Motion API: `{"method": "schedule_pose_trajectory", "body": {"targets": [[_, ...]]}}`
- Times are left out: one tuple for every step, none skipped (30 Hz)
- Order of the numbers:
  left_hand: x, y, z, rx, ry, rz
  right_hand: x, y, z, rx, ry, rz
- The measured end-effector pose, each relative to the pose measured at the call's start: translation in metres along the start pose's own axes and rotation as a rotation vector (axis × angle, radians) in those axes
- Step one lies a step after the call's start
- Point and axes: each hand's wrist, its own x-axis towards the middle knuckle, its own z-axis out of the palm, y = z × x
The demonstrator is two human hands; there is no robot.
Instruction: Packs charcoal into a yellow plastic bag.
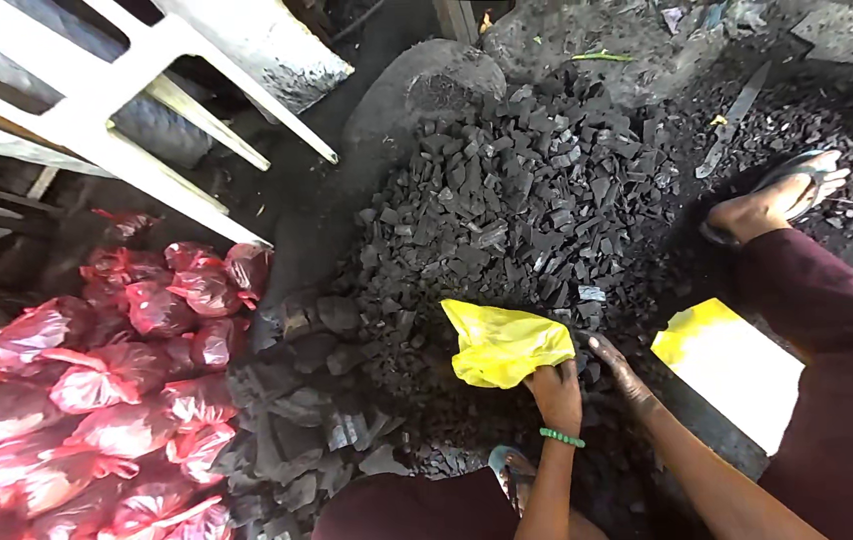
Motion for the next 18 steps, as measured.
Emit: {"method": "schedule_pose_trajectory", "body": {"targets": [[-0.002,0.012,-0.004,0.108,-0.046,0.023,-0.001,-0.004,0.002,0.071,-0.011,0.053],[-0.004,0.025,-0.009,0.204,-0.138,0.016,-0.002,-0.005,0.005,0.171,-0.001,0.102],[-0.004,0.037,-0.014,0.248,-0.257,0.002,-0.003,-0.006,0.009,0.273,0.018,0.139],[-0.003,0.047,-0.019,0.247,-0.354,0.007,-0.004,-0.008,0.012,0.379,0.026,0.174],[-0.001,0.054,-0.023,0.212,-0.415,0.029,-0.005,-0.011,0.014,0.450,0.030,0.194],[0.001,0.060,-0.030,0.163,-0.466,0.041,-0.007,-0.015,0.017,0.468,0.034,0.194],[0.003,0.065,-0.039,0.127,-0.504,0.044,-0.008,-0.019,0.020,0.461,0.046,0.188],[0.006,0.068,-0.050,0.118,-0.531,0.039,-0.006,-0.020,0.020,0.459,0.043,0.183],[0.009,0.069,-0.062,0.120,-0.535,0.032,-0.003,-0.019,0.018,0.469,0.031,0.186],[0.013,0.066,-0.075,0.115,-0.532,0.005,0.000,-0.017,0.015,0.485,0.019,0.187],[0.018,0.060,-0.089,0.120,-0.523,-0.023,0.003,-0.015,0.013,0.508,0.008,0.186],[0.023,0.050,-0.103,0.116,-0.517,-0.049,0.005,-0.014,0.012,0.538,-0.013,0.180],[0.027,0.040,-0.117,0.106,-0.514,-0.086,0.005,-0.013,0.011,0.564,-0.040,0.180],[0.032,0.029,-0.131,0.113,-0.498,-0.139,0.004,-0.013,0.010,0.584,-0.063,0.182],[0.035,0.020,-0.143,0.155,-0.465,-0.202,0.003,-0.013,0.009,0.599,-0.075,0.172],[0.038,0.012,-0.151,0.234,-0.409,-0.253,0.002,-0.013,0.009,0.601,-0.070,0.162],[0.039,0.006,-0.157,0.344,-0.329,-0.277,0.001,-0.012,0.009,0.603,-0.061,0.147],[0.040,0.005,-0.160,0.451,-0.240,-0.276,-0.001,-0.014,0.010,0.611,-0.055,0.132]]}}
